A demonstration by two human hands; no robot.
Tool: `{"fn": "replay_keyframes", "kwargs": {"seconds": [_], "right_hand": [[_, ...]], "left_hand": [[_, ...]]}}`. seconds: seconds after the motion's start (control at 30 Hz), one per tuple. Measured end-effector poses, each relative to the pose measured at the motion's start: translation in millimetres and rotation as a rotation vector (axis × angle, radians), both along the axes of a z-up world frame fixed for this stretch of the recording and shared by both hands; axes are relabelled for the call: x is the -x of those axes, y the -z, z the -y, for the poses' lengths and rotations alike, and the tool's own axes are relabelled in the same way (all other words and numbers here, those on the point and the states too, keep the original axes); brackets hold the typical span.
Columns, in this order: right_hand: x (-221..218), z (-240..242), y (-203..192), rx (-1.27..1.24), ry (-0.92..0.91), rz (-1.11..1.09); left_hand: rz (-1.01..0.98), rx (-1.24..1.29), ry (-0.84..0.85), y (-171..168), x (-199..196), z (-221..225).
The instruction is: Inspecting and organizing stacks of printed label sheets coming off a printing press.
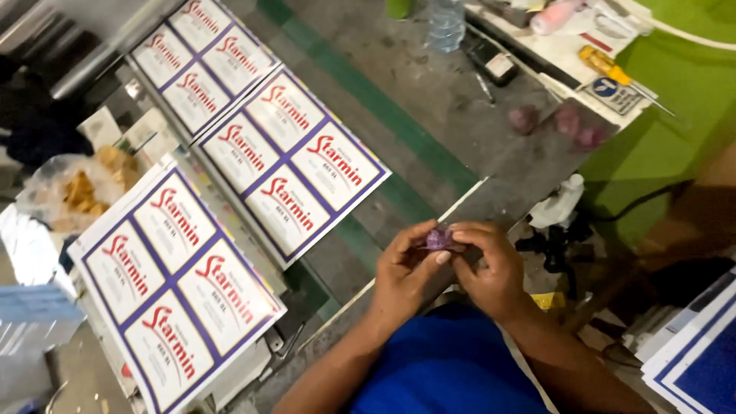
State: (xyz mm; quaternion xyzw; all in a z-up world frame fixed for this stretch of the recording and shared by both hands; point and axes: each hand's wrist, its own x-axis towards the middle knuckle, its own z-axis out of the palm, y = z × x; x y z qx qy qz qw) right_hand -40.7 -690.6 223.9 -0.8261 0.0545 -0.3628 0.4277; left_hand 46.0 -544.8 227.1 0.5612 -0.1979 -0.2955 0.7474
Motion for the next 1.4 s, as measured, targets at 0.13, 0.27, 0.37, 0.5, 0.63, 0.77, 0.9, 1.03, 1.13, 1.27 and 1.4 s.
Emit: {"fn": "replay_keyframes", "kwargs": {"seconds": [0.13, 0.27, 0.37, 0.5, 0.63, 0.77, 0.9, 1.03, 1.13, 1.27, 1.4], "right_hand": [[1, -9, -31, 0.004, -0.124, -0.001], [4, -15, -40, -0.040, -0.173, -0.073], [0, -20, -46, -0.046, -0.150, -0.158], [-4, -21, -48, 0.017, -0.143, -0.161], [-8, -21, -46, 0.041, -0.154, -0.192], [-13, -24, -46, 0.040, -0.177, -0.214], [-17, -24, -37, -0.029, -0.231, -0.201], [-19, -26, -35, -0.027, -0.248, -0.161], [-20, -28, -39, -0.026, -0.239, -0.173], [-21, -32, -38, 0.009, -0.218, -0.164], [-23, -33, -37, 0.044, -0.203, -0.120]], "left_hand": [[-0.013, 0.105, -0.030, -5, -5, -12], [0.022, 0.120, -0.059, -9, -9, -28], [0.035, 0.100, -0.058, -11, -8, -34], [0.162, 0.098, -0.085, -10, -6, -40], [0.262, 0.040, -0.131, -14, -6, -45], [0.296, -0.023, -0.167, -13, -8, -49], [0.312, -0.042, -0.205, -9, -8, -51], [0.292, -0.044, -0.218, -7, -8, -53], [0.273, -0.046, -0.218, -2, -9, -54], [0.262, -0.061, -0.218, -2, -9, -54], [0.260, -0.065, -0.222, -1, -9, -55]]}}
